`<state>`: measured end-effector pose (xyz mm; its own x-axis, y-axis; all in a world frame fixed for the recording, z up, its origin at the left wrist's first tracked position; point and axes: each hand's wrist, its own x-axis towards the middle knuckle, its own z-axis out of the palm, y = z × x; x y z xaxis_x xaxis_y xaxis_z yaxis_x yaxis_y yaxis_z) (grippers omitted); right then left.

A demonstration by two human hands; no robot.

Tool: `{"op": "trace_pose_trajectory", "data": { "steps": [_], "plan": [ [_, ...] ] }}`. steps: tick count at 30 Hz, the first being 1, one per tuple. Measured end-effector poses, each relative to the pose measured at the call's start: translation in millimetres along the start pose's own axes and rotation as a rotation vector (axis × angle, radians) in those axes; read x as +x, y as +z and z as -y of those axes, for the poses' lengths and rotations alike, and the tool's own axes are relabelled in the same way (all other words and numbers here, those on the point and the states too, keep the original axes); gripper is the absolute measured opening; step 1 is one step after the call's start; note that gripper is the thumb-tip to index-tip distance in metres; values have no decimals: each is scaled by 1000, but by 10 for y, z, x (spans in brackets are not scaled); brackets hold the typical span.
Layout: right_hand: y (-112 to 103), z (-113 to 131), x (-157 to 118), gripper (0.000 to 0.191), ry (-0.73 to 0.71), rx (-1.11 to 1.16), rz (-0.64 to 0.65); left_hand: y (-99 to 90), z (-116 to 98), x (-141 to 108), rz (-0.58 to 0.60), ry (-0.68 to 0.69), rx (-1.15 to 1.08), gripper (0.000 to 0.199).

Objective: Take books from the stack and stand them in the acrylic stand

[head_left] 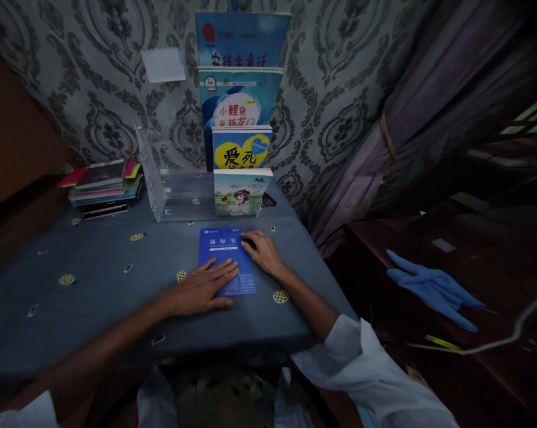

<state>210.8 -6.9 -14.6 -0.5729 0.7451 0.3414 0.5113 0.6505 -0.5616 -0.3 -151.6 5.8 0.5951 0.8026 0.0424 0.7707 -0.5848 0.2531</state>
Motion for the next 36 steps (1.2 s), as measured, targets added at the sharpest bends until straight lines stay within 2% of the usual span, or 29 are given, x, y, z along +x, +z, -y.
{"op": "trace_pose_trajectory", "data": {
  "steps": [7,10,13,16,20,22,24,27,30,32,36],
  "plan": [
    [-27,65,-25,34,-22,-35,42,-57,642,166,-112,-283,59,71],
    [-61,112,-57,54,-39,-70,86,-162,890,258,-153,-366,70,74],
    [-92,145,-85,79,-56,-100,152,-303,1048,367,-127,-374,82,74],
    [-107,155,-95,86,-60,-108,197,-436,1119,495,-80,-397,99,66],
    [-119,164,-97,88,-61,-99,213,-567,1149,626,-28,-451,42,55],
    [-125,170,-101,91,-57,-101,216,-605,1155,646,-40,-469,-55,48],
    [-129,173,-104,94,-47,-102,218,-616,1150,634,-101,-509,-217,41],
    [-124,167,-106,100,-28,-101,222,-582,1088,556,-244,-646,-591,34],
    [-115,163,-107,100,-32,-97,215,-513,933,400,-412,-788,-991,37],
    [-110,170,-110,99,-25,-99,210,-457,783,264,-471,-810,-1203,41],
    [-110,192,-115,97,12,-86,217,-326,443,17,-353,-741,-1475,51]
  ]
}}
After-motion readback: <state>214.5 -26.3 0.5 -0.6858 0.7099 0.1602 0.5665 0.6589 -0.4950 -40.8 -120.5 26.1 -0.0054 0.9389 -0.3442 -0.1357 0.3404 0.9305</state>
